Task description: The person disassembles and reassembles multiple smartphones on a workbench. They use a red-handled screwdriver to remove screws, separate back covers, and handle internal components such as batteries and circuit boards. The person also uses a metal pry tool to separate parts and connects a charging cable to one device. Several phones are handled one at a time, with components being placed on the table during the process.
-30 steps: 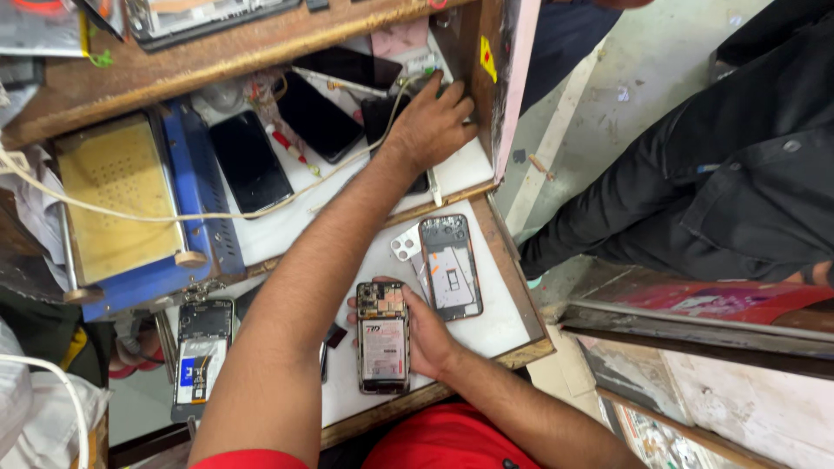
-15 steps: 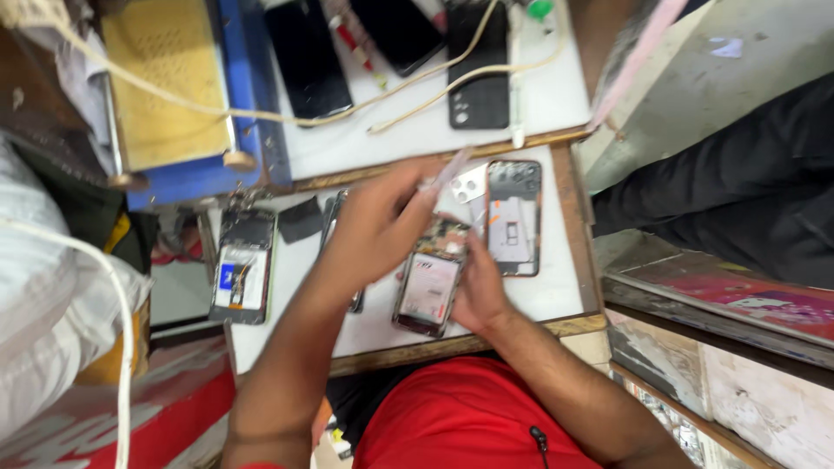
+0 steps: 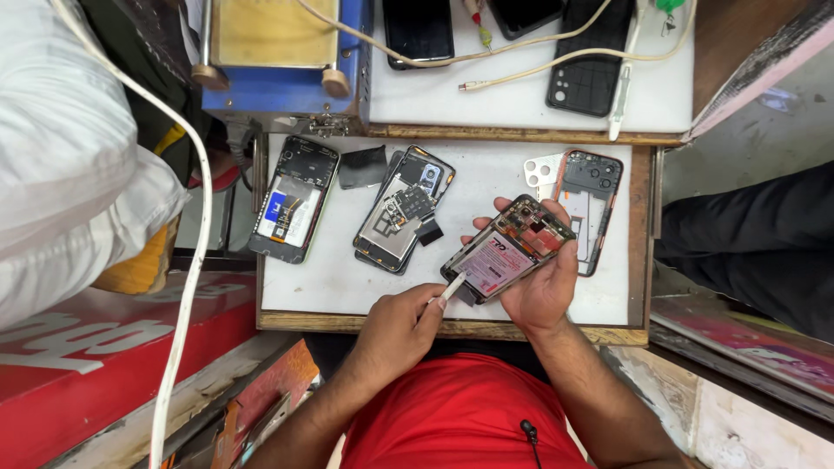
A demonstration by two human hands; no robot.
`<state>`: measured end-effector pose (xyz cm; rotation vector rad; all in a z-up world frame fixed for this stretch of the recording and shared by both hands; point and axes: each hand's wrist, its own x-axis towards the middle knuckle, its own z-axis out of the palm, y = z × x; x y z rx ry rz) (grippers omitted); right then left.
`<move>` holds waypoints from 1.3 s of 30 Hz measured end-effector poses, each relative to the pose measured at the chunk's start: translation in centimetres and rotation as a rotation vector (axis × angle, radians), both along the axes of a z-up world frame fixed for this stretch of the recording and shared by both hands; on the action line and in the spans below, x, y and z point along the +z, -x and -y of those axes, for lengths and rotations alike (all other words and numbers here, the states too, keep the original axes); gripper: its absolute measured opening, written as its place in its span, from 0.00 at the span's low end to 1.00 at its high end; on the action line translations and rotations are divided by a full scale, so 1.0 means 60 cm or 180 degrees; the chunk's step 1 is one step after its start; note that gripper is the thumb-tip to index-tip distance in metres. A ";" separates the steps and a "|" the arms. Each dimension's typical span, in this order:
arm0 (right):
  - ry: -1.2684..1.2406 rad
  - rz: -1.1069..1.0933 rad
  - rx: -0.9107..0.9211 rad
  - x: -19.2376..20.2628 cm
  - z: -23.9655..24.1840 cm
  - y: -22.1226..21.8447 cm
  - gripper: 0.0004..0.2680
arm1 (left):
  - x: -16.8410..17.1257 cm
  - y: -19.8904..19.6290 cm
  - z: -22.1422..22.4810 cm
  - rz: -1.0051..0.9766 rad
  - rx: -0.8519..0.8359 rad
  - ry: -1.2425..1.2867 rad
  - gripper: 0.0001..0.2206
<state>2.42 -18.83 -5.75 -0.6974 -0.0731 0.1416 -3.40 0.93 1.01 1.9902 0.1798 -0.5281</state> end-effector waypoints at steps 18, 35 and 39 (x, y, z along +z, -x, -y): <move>0.0197 0.0051 0.0211 0.004 0.013 0.001 0.25 | -0.030 -0.014 -0.006 0.0112 -0.0147 0.0296 0.11; -0.0820 -0.0976 -0.0098 0.028 0.026 -0.014 0.23 | 0.022 0.005 -0.016 0.0350 -0.0002 0.0293 0.12; -0.0865 -0.0958 -0.0080 0.039 0.027 -0.012 0.22 | 0.024 0.006 -0.026 0.0642 0.0057 0.0496 0.11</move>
